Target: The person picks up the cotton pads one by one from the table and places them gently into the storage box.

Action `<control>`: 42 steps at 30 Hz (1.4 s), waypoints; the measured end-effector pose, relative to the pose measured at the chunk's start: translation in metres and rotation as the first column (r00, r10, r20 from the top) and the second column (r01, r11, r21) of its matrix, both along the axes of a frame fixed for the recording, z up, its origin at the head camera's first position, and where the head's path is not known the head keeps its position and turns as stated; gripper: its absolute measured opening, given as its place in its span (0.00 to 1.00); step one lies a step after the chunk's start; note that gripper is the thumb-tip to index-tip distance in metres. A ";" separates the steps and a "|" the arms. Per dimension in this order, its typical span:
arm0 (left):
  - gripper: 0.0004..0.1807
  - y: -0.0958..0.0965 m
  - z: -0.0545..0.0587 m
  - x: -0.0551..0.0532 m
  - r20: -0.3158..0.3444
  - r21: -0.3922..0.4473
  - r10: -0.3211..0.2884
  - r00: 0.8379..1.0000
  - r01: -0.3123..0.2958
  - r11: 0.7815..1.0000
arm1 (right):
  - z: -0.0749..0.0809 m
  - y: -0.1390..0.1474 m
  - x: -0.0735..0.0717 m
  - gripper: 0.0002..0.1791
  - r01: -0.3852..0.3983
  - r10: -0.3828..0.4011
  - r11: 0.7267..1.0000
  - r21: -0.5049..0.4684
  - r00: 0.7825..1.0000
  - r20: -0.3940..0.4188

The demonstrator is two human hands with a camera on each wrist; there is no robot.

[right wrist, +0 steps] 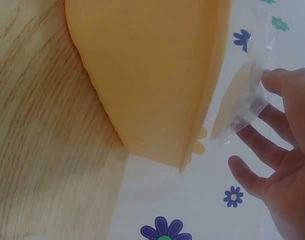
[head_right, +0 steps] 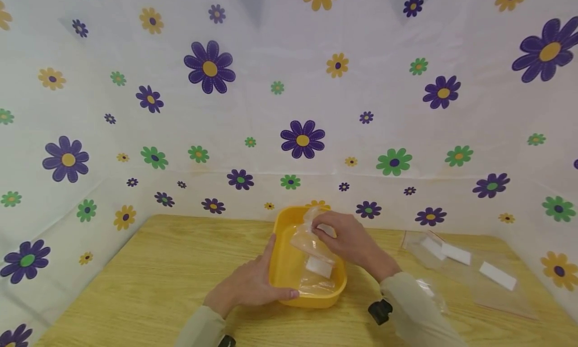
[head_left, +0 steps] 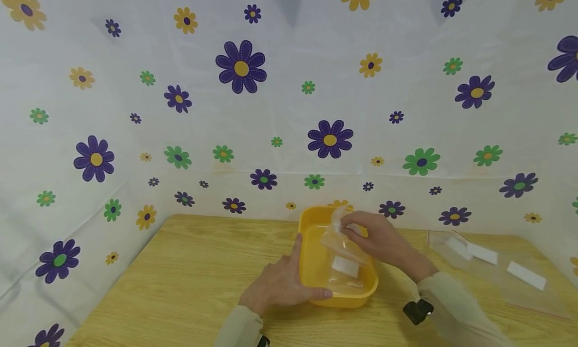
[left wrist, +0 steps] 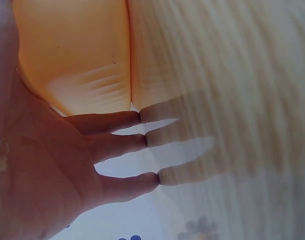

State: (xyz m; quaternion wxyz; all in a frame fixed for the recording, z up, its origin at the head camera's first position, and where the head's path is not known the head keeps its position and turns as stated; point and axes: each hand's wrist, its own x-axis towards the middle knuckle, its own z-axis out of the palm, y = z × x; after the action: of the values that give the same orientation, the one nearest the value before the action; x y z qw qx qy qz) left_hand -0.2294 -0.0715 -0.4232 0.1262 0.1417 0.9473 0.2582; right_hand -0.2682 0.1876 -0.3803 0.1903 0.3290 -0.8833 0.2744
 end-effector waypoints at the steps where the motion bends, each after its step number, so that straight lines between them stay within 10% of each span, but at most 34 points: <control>1: 0.76 0.000 0.000 0.000 0.001 0.003 -0.001 1.000 0.001 1.000 | 0.000 -0.001 0.000 0.10 0.002 -0.002 1.000 0.008 1.000 0.008; 17: 0.76 0.000 0.000 0.000 0.028 0.006 0.013 1.000 -0.013 1.000 | -0.013 -0.007 -0.006 0.12 0.055 -0.072 0.984 0.170 0.993 0.091; 42: 0.77 0.000 0.000 0.000 0.019 0.028 0.004 1.000 -0.004 1.000 | -0.015 0.021 0.027 0.34 0.142 -0.133 0.963 0.231 0.990 -0.053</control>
State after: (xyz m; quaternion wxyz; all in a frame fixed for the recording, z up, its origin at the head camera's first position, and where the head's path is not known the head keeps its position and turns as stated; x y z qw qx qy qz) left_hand -0.2295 -0.0713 -0.4232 0.1326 0.1391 0.9426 0.2729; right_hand -0.2416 0.2090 -0.3952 0.1850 0.2922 -0.9265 0.1482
